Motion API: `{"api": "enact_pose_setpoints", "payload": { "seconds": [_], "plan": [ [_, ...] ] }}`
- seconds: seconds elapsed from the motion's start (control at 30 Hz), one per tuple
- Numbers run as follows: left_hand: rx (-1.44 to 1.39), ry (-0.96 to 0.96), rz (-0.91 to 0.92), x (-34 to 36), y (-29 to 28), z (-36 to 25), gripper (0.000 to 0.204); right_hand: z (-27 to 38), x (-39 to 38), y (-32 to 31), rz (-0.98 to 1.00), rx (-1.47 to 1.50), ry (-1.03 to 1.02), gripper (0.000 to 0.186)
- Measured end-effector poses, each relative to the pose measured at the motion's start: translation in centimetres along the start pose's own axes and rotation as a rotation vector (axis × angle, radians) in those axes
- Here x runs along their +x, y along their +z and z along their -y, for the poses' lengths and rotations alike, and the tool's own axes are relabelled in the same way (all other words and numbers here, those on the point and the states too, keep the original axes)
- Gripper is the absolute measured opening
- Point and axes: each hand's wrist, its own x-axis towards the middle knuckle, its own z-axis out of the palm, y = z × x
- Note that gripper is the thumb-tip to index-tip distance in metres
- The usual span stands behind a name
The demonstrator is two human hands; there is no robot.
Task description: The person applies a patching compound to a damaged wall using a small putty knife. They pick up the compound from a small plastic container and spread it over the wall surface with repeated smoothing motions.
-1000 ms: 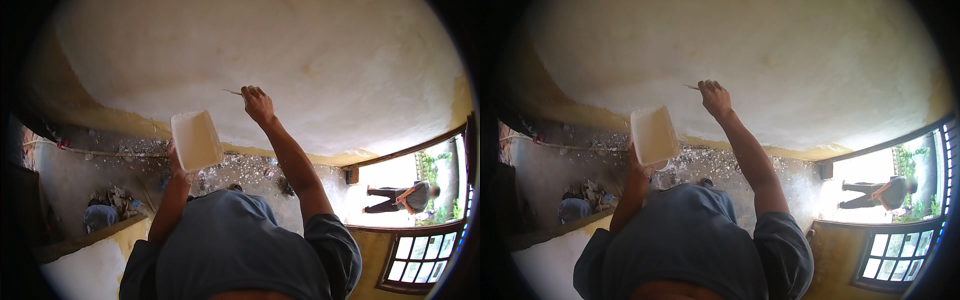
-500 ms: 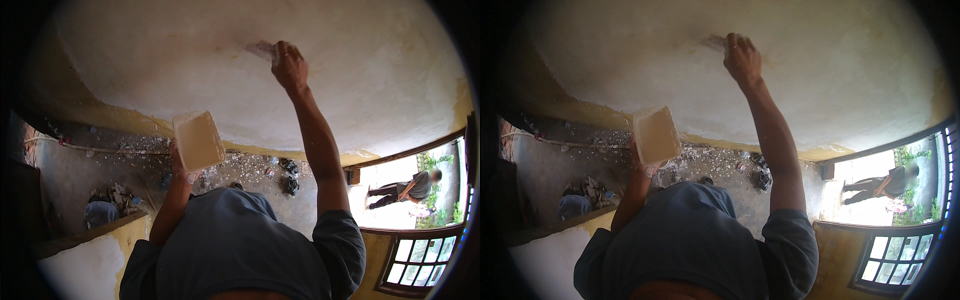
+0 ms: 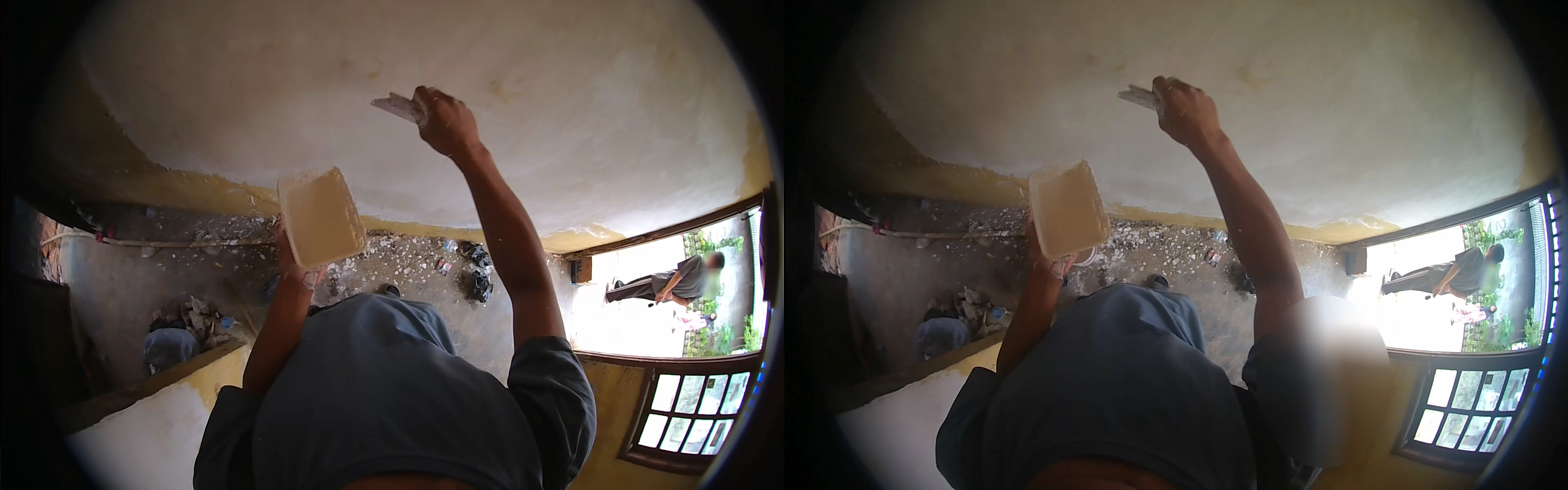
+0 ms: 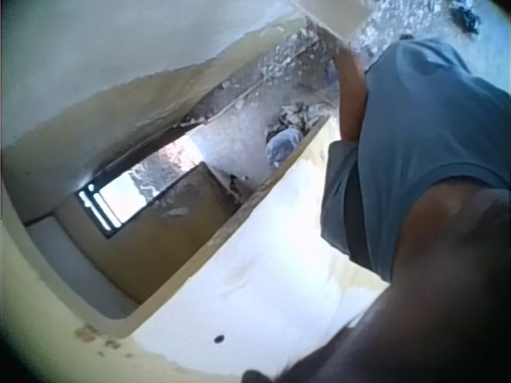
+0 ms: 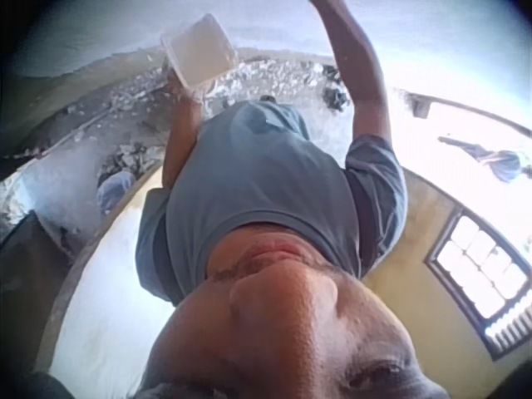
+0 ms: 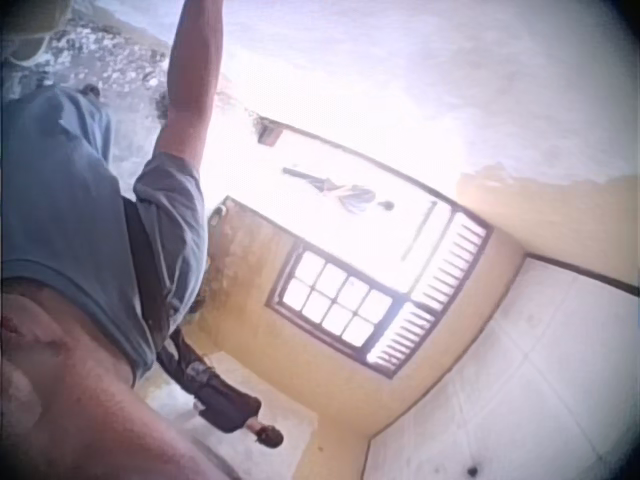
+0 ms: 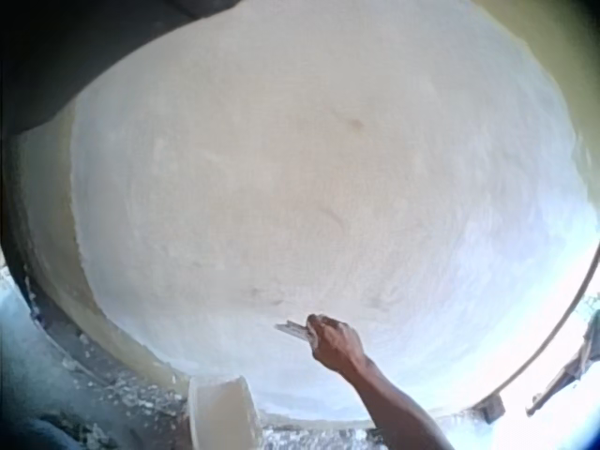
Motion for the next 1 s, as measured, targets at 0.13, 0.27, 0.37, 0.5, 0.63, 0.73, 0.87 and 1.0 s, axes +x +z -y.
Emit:
{"api": "enact_pose_setpoints", "payload": {
  "seconds": [0.13, 0.27, 0.37, 0.5, 0.63, 0.73, 0.87, 1.0],
  "plan": [
    [0.029, 0.013, -0.093, -0.3, 2.1, -0.4, 0.048, -3.3, -0.4, 5.3, -0.104, -0.037, 0.002, 0.016],
    [-0.041, -0.011, -0.080, -0.4, 1.5, -0.2, 0.057, -4.9, 1.7, -3.7, -0.321, -0.082, 0.051, 0.017],
    [0.013, -0.058, -0.098, 0.4, 1.2, 0.2, 0.066, -9.7, 3.4, -15.2, -0.623, -0.257, 0.178, 0.022],
    [-0.067, -0.062, -0.032, -0.2, 2.0, 0.1, 0.068, -9.9, 1.4, -24.7, -1.046, -0.102, 0.235, 0.026],
    [-0.033, -0.036, 0.055, 0.0, 2.9, 0.5, 0.068, -10.6, -3.2, -20.6, -0.732, -0.097, 0.050, 0.020],
    [-0.043, -0.047, -0.029, -0.2, 3.2, 0.4, 0.066, -9.9, -5.9, -11.1, -0.518, 0.168, 0.162, 0.024],
    [-0.054, -0.084, -0.008, 0.3, 2.8, 1.2, 0.061, -8.9, -7.4, -3.9, -0.019, -0.038, 0.142, 0.019],
    [-0.130, -0.111, -0.060, 0.3, 2.0, 1.5, 0.061, -9.2, -4.7, -2.1, 0.134, -0.282, 0.106, 0.027]
  ]
}}
